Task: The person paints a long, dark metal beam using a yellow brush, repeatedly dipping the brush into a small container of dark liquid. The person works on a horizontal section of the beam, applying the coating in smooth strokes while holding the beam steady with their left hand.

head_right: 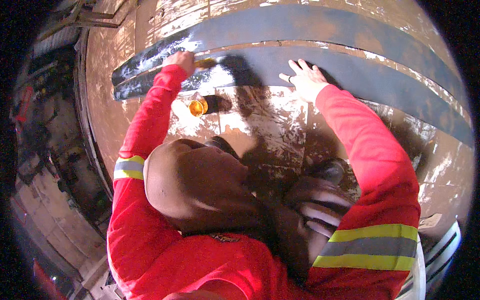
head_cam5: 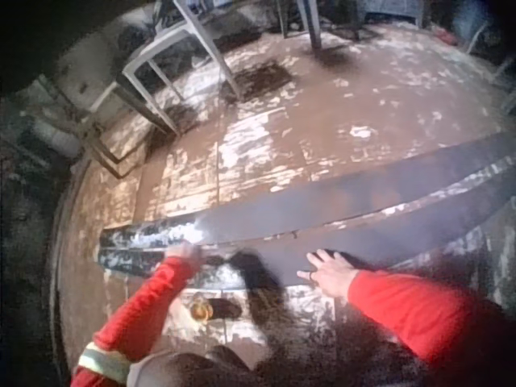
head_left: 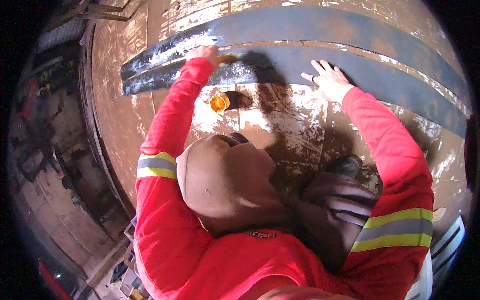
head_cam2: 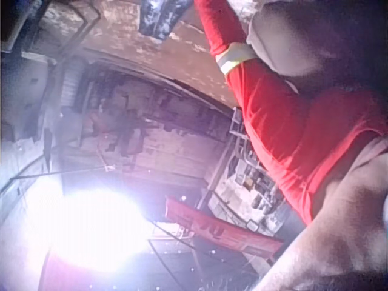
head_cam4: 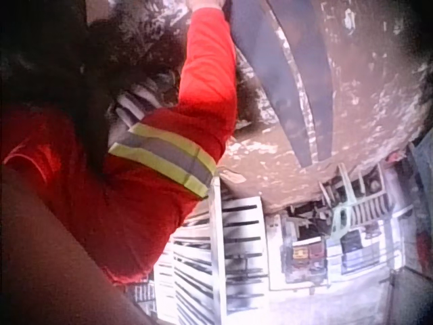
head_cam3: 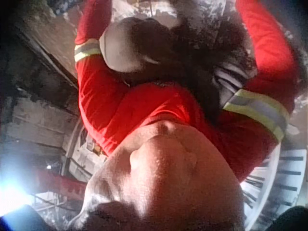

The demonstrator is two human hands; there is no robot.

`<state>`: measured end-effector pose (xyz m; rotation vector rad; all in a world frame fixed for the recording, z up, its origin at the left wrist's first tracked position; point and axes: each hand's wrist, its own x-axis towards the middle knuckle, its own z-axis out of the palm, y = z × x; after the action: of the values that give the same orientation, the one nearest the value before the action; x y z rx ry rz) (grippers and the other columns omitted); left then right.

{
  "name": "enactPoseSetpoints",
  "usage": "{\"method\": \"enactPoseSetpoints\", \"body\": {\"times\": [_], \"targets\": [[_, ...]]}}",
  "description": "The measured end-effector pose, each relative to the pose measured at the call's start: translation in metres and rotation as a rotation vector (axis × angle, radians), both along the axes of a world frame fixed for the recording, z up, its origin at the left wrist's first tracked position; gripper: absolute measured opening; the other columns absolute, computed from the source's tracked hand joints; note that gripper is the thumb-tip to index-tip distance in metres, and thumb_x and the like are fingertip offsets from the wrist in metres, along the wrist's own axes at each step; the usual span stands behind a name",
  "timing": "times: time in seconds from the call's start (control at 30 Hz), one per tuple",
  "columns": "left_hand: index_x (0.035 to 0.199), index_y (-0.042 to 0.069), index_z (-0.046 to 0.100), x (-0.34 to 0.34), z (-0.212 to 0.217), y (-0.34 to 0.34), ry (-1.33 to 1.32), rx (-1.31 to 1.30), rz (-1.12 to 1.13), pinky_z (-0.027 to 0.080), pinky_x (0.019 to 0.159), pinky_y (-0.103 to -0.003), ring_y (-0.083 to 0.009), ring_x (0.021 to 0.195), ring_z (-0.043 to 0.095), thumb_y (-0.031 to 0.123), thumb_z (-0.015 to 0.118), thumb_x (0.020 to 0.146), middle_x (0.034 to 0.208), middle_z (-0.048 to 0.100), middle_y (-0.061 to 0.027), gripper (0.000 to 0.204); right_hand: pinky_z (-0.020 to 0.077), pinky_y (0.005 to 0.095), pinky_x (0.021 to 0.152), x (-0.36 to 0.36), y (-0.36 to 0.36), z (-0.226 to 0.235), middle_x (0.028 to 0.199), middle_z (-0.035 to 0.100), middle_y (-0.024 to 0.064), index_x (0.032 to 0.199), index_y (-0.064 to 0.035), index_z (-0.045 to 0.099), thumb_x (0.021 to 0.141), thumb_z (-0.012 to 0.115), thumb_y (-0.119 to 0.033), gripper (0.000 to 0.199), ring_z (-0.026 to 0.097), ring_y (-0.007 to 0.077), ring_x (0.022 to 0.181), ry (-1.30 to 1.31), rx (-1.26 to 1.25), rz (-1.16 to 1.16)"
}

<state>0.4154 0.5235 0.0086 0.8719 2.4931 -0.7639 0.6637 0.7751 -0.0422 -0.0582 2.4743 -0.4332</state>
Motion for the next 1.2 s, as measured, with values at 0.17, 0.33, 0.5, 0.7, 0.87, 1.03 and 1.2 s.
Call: {"method": "enactPoseSetpoints", "body": {"times": [0.17,0.33,0.5,0.7,0.87,1.03,1.2], "targets": [[0.096,0.011,0.069,-0.034,0.022,-0.019,0.098,-0.086,0.01,0.053,0.075,-0.042,-0.0312,0.09,0.066,0.044,0.061,0.08,0.096,0.068,-0.0131,0.038,0.0233,0.0563,0.108,0.0,-0.001,0.004,0.151,0.017,0.0123,0.14,-0.0284,0.038,0.078,0.063,-0.015,0.068,0.017,0.0334,0.139,-0.005,-0.012,-0.011],[0.089,0.013,0.07,-0.007,-0.011,0.045,-0.036,0.047,-0.157,0.053,0.073,-0.04,-0.0306,0.082,0.067,0.032,0.066,0.074,0.087,0.068,-0.0145,0.025,0.0227,0.0551,0.109,0.001,-0.001,-0.001,0.152,0.017,0.0121,0.14,-0.0285,0.038,0.077,0.064,-0.013,0.069,0.016,0.0331,0.14,-0.025,0.01,0.0],[0.083,0.01,0.068,-0.021,-0.011,0.054,-0.391,0.449,-0.107,0.052,0.069,-0.039,-0.0314,0.074,0.065,0.033,0.068,0.071,0.08,0.067,-0.0141,0.026,0.0219,0.0548,0.109,-0.001,-0.003,0.003,0.152,0.017,0.0121,0.14,-0.0284,0.038,0.077,0.064,-0.012,0.07,0.016,0.0328,0.14,-0.031,0.002,-0.004],[0.092,0.011,0.069,-0.046,0.003,0.006,-0.045,-0.06,-0.045,0.052,0.074,-0.042,-0.0303,0.086,0.066,0.047,0.067,0.074,0.09,0.068,-0.0152,0.04,0.0215,0.0549,0.109,-0.002,0.0,0.006,0.152,0.016,0.0117,0.14,-0.0287,0.037,0.081,0.063,-0.022,0.065,0.016,0.033,0.14,-0.038,-0.002,-0.004],[0.1,0.009,0.068,-0.038,0.031,0.014,0.057,-0.162,-0.018,0.053,0.077,-0.041,-0.0299,0.095,0.065,0.042,0.066,0.077,0.102,0.067,-0.015,0.04,0.0211,0.0557,0.109,0.001,-0.001,0.003,0.152,0.017,0.0125,0.14,-0.0284,0.038,0.081,0.064,-0.03,0.064,0.016,0.0329,0.14,-0.026,-0.03,-0.021],[0.092,0.009,0.069,0.01,-0.006,0.065,-0.106,0.025,-0.209,0.053,0.074,-0.042,-0.0317,0.089,0.066,0.035,0.065,0.076,0.091,0.068,-0.0157,0.031,0.0226,0.0564,0.108,0.002,0.0,-0.005,0.151,0.018,0.0132,0.139,-0.0275,0.038,0.081,0.062,-0.024,0.063,0.016,0.034,0.139,0.012,-0.016,0.006],[0.085,0.013,0.068,0.054,0.005,0.094,-0.369,0.414,-0.102,0.051,0.073,-0.044,-0.0335,0.082,0.065,0.038,0.064,0.076,0.085,0.067,-0.0153,0.027,0.0247,0.0568,0.107,0.0,0.009,-0.008,0.15,0.019,0.0143,0.136,-0.0259,0.043,0.078,0.062,-0.024,0.062,0.017,0.0344,0.139,0.032,0.002,0.083]]}}
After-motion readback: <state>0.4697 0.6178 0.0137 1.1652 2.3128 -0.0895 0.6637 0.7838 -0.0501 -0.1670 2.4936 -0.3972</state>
